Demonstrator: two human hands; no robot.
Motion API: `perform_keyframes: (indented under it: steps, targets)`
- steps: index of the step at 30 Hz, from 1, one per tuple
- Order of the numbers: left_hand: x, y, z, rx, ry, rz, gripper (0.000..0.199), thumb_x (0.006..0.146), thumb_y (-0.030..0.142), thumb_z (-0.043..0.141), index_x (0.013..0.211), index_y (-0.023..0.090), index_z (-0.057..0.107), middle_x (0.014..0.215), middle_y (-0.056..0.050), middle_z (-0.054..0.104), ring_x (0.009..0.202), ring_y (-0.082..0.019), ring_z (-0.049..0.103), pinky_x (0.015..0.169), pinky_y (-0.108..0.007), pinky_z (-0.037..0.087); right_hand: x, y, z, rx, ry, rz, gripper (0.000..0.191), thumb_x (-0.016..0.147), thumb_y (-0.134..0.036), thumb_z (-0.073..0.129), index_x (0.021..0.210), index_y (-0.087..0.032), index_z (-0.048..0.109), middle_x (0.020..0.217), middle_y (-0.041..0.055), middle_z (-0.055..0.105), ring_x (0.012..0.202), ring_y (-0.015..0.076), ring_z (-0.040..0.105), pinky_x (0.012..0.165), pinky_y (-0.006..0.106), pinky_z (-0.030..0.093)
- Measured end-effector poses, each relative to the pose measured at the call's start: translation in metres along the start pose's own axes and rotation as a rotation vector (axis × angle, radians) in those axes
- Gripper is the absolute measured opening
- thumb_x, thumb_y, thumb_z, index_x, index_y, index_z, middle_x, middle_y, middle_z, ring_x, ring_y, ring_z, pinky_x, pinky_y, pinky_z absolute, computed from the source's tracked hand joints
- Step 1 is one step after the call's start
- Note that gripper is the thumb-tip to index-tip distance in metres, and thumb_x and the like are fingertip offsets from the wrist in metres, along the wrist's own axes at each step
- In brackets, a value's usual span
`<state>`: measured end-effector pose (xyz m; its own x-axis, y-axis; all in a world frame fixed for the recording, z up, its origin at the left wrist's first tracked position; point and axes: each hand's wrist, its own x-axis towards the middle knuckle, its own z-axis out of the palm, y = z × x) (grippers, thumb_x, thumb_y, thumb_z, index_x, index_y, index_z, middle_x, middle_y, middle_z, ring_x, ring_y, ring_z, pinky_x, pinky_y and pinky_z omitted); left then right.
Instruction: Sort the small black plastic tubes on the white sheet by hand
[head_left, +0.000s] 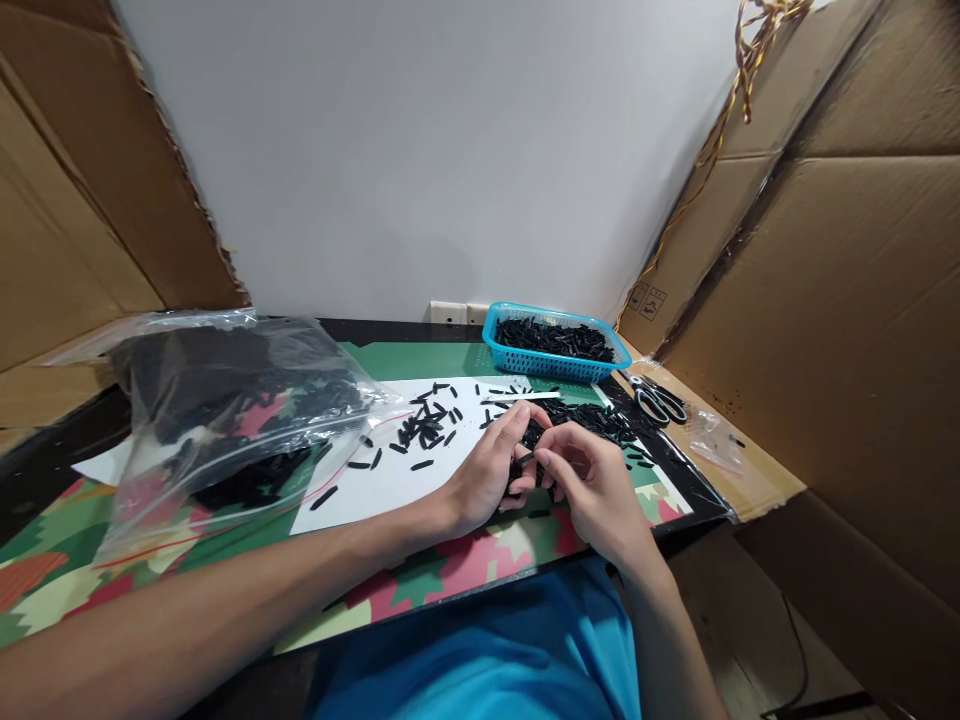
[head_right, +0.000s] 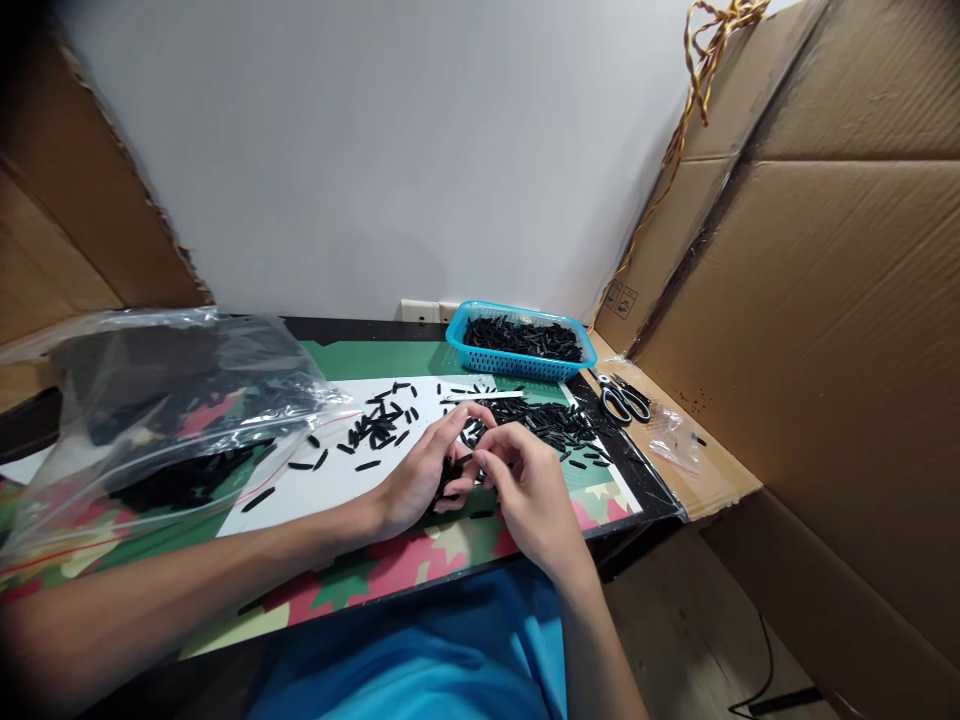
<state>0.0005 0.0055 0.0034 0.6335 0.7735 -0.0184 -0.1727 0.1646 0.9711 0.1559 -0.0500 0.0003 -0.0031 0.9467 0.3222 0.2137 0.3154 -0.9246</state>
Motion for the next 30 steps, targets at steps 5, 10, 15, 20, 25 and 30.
perform_keyframes:
  steps: [5,10,15,20,25,30]
  targets:
    - [0.002,-0.001,-0.002,0.035,-0.024,0.011,0.035,0.105,0.058,0.048,0.094,0.024,0.049,0.048,0.012,0.038,0.039,-0.006,0.023,0.037,-0.014,0.027,0.004,0.003,-0.009,0.05,0.163,0.005,0.022,0.099,-0.041,0.072,0.09,-0.021,0.069,0.069,-0.0026,0.062,0.061,0.0143,0.058,0.056,0.026,0.046]
    - [0.001,-0.002,-0.003,0.076,-0.049,0.022,0.036,0.102,0.056,0.055,0.089,0.023,0.048,0.048,0.012,0.038,0.038,-0.006,0.023,0.038,-0.015,0.025,0.004,0.009,-0.011,0.053,0.209,0.012,0.023,0.097,-0.043,0.074,0.091,-0.021,0.07,0.07,-0.0016,0.065,0.06,0.0146,0.059,0.055,0.026,0.047]
    - [0.0,-0.002,-0.003,0.079,-0.046,0.05,0.035,0.102,0.056,0.057,0.091,0.024,0.047,0.049,0.013,0.037,0.039,-0.006,0.022,0.039,-0.015,0.027,0.004,0.007,-0.009,0.049,0.203,-0.007,0.024,0.098,-0.045,0.073,0.093,-0.022,0.07,0.072,-0.0014,0.065,0.061,0.0147,0.059,0.057,0.027,0.048]
    - [0.001,-0.003,-0.003,0.095,-0.042,0.07,0.036,0.102,0.057,0.058,0.091,0.025,0.046,0.048,0.013,0.037,0.039,-0.005,0.022,0.038,-0.015,0.028,0.003,0.008,-0.01,0.086,0.133,0.001,0.025,0.103,-0.046,0.067,0.098,-0.022,0.069,0.075,-0.0013,0.065,0.064,0.0155,0.062,0.056,0.027,0.049]
    - [0.001,-0.004,-0.003,0.088,-0.038,0.1,0.036,0.104,0.056,0.054,0.09,0.024,0.045,0.049,0.013,0.036,0.04,-0.005,0.021,0.038,-0.014,0.028,0.002,0.005,-0.01,0.006,0.101,-0.017,0.022,0.103,-0.043,0.067,0.098,-0.023,0.071,0.079,0.0,0.069,0.067,0.0164,0.066,0.06,0.028,0.05]
    - [0.002,-0.004,-0.003,0.049,-0.036,0.099,0.037,0.105,0.055,0.055,0.089,0.024,0.045,0.053,0.013,0.037,0.042,-0.005,0.02,0.037,-0.013,0.026,0.0,0.003,-0.009,-0.029,0.114,-0.029,0.02,0.104,-0.041,0.067,0.099,-0.022,0.073,0.079,0.0009,0.072,0.069,0.0169,0.069,0.062,0.028,0.052]
